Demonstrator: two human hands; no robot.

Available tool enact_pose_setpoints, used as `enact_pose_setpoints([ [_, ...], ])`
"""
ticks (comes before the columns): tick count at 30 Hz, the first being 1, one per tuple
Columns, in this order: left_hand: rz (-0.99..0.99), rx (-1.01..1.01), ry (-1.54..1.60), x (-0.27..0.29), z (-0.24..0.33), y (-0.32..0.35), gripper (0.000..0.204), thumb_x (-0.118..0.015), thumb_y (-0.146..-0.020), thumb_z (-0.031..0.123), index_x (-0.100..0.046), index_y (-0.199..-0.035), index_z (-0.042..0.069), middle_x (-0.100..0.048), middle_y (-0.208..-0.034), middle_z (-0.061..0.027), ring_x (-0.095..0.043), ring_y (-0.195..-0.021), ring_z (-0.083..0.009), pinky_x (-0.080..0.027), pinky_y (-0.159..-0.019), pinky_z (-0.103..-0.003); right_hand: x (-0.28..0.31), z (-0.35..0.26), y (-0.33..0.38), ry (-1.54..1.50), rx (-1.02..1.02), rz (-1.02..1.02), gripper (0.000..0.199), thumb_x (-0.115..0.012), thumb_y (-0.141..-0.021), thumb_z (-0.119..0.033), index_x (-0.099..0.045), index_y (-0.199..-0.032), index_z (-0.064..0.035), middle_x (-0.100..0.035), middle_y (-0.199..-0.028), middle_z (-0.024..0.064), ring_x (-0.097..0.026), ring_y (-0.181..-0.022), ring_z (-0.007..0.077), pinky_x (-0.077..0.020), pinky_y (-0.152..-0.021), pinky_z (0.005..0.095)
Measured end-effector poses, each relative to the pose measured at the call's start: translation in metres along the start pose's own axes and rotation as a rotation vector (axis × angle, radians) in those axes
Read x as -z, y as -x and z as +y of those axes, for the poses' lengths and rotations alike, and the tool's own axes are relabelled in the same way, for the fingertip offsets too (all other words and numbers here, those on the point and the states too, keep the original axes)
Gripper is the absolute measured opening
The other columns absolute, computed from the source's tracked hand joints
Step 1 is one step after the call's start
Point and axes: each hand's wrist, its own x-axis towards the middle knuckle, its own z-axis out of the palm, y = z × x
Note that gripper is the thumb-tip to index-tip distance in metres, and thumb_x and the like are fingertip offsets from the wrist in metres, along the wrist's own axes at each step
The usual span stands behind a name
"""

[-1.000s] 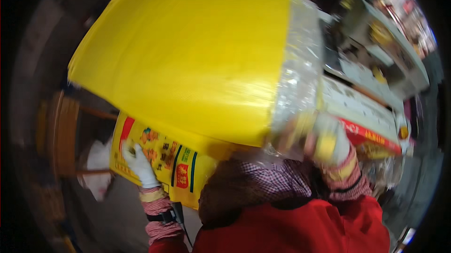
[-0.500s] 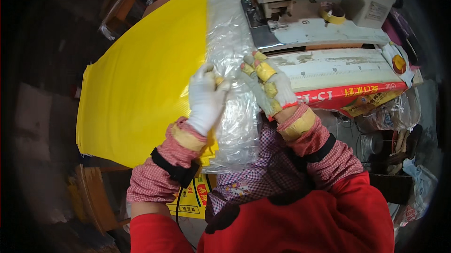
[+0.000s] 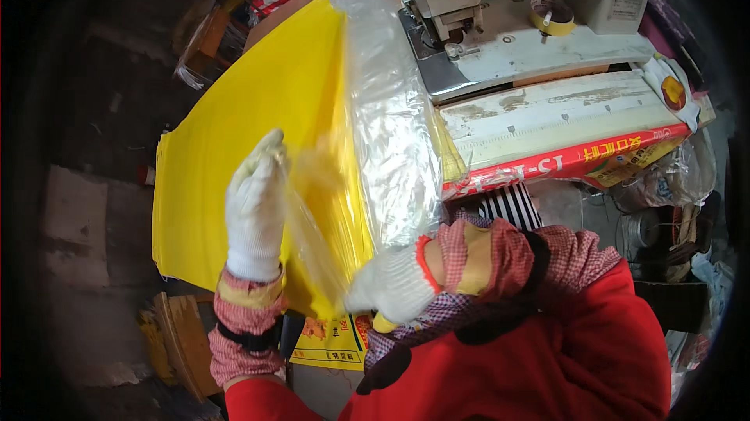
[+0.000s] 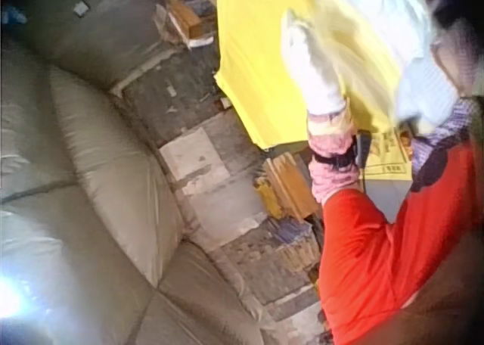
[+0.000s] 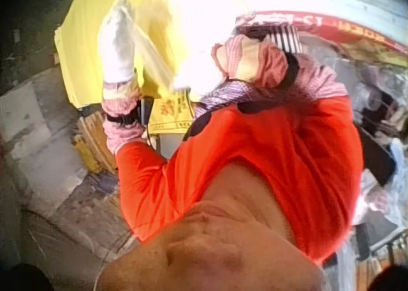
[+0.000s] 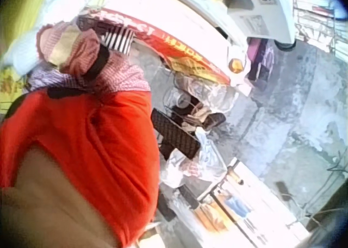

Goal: The person inserts a plastic liner into a yellow woven bag by hand, shakes the bag, and places it onto a stack, repeating the process with a second bag.

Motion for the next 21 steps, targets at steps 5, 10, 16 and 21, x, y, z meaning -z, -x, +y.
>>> enact_pose_setpoints([
  [5,0.092,-0.018,0.026,0.027,0.023,0.034,0.029,-0.051,-0.089,0.016,-0.054,-0.111,-0.004,-0.057,-0.105,-0.0101,-0.054,-0.092,-0.0142,-0.041,-0.089,-0.029,0.021,0.047,-0.026,-0.579,-0.286,0.207,0.036,-0.057,-0.074,-0.022,-0.059,-0.109,-0.0133,-0.065,-0.092,0.0099,-0.061,-0.086,0.0295,-0.0487,-0.072,0.0367],
  [10,-0.217,-0.043,-0.384,0.016,0.032,0.058,0.018,-0.059,-0.082,0.011,-0.062,-0.094,-0.002,-0.060,-0.096,-0.0102,-0.057,-0.080,-0.0190,-0.046,-0.074,-0.031,0.062,0.112,-0.061,0.417,-0.112,0.204,0.030,-0.060,-0.075,-0.022,-0.060,-0.102,-0.0085,-0.065,-0.083,0.0097,-0.062,-0.074,0.0256,-0.0480,-0.062,0.0366],
  [16,-1.149,0.307,-0.453,-0.001,0.021,0.052,0.027,-0.060,-0.083,0.020,-0.060,-0.101,0.000,-0.061,-0.099,-0.0146,-0.058,-0.090,-0.0267,-0.046,-0.077,-0.035,0.161,0.222,-0.076,-0.942,-0.352,1.457,0.036,-0.051,-0.083,-0.032,-0.054,-0.107,-0.0058,-0.062,-0.092,0.0169,-0.060,-0.080,0.0310,-0.0464,-0.067,0.0396],
  [21,-0.844,0.143,-0.645,-0.016,0.064,-0.050,0.032,-0.060,-0.083,0.014,-0.053,-0.111,0.000,-0.059,-0.108,-0.0141,-0.057,-0.097,-0.0263,-0.045,-0.081,-0.033,0.186,0.241,-0.104,-0.622,-0.456,1.640,0.051,-0.048,-0.085,-0.043,-0.046,-0.119,-0.0044,-0.059,-0.099,0.0226,-0.059,-0.086,0.0382,-0.0451,-0.073,0.0427],
])
